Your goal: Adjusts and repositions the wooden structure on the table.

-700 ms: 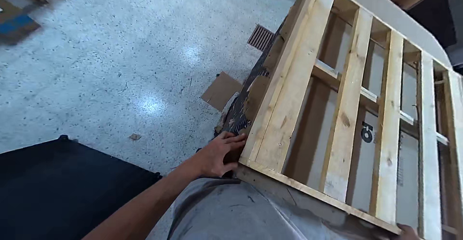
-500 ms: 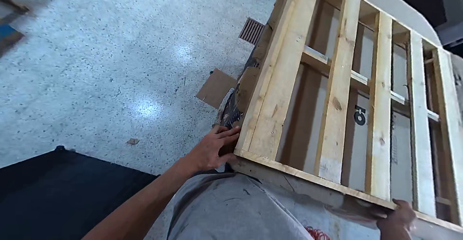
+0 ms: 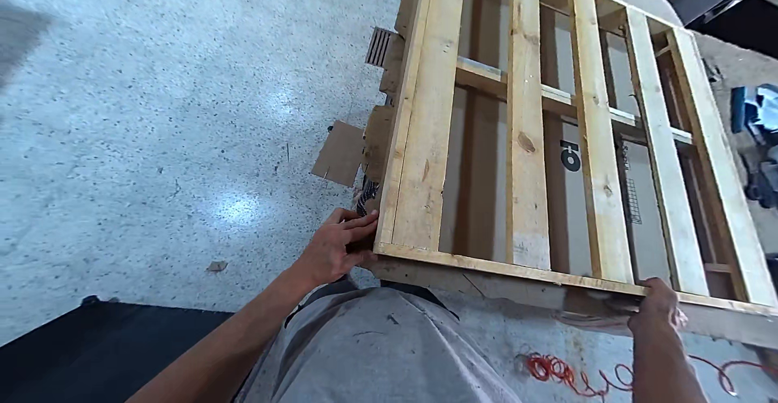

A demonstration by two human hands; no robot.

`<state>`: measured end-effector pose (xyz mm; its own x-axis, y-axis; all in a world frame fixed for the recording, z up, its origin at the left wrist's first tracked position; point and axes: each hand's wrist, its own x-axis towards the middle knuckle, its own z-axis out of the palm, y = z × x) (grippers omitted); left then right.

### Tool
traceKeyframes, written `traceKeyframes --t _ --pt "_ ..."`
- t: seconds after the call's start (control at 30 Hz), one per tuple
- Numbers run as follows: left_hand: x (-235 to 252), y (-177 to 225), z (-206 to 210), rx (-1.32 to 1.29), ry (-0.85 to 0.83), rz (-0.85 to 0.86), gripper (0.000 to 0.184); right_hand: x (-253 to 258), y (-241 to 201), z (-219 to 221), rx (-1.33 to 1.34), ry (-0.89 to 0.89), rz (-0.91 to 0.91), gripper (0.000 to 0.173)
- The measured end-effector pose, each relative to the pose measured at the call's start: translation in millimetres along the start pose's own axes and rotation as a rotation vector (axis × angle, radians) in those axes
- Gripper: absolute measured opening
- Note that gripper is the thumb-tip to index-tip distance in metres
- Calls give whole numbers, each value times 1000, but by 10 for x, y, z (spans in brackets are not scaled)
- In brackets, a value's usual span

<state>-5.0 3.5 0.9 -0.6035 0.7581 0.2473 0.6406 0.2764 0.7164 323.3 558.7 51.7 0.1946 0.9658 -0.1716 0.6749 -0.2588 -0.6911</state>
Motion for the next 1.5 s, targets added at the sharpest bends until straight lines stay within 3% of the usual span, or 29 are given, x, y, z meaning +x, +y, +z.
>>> traceKeyframes --t 0.3,0.4,0.47,0.6,0.83,0.97,1.07,1.17,1.4,1.5 --pt "15 119 41 67 -32 -41 56 264 78 -10 27 -19 30 71" --pt "34 114 -65 23 -181 -89 70 330 119 -8 29 -38 8 70" --pt "51 60 -130 -24 -226 -84 67 305 144 -16 34 -52 -2 68" --pt "40 19 -96 -94 -172 -43 49 329 143 -8 30 -74 -13 63" --pt "42 122 -63 -10 -173 -22 43 478 142 -48 56 -79 67 66" --pt "29 237 -63 70 -203 -34 47 462 159 -87 77 -59 63 74" --pt "-38 320 22 98 -163 -99 62 402 196 -21 106 5 17 74" --pt "-76 256 161 84 -37 -60 52 353 203 10 110 15 -8 66" --pt "7 254 246 81 48 -94 49 171 8 21 26 47 34 71" --pt "25 207 216 75 12 -59 51 267 37 -2 -13 34 15 70"
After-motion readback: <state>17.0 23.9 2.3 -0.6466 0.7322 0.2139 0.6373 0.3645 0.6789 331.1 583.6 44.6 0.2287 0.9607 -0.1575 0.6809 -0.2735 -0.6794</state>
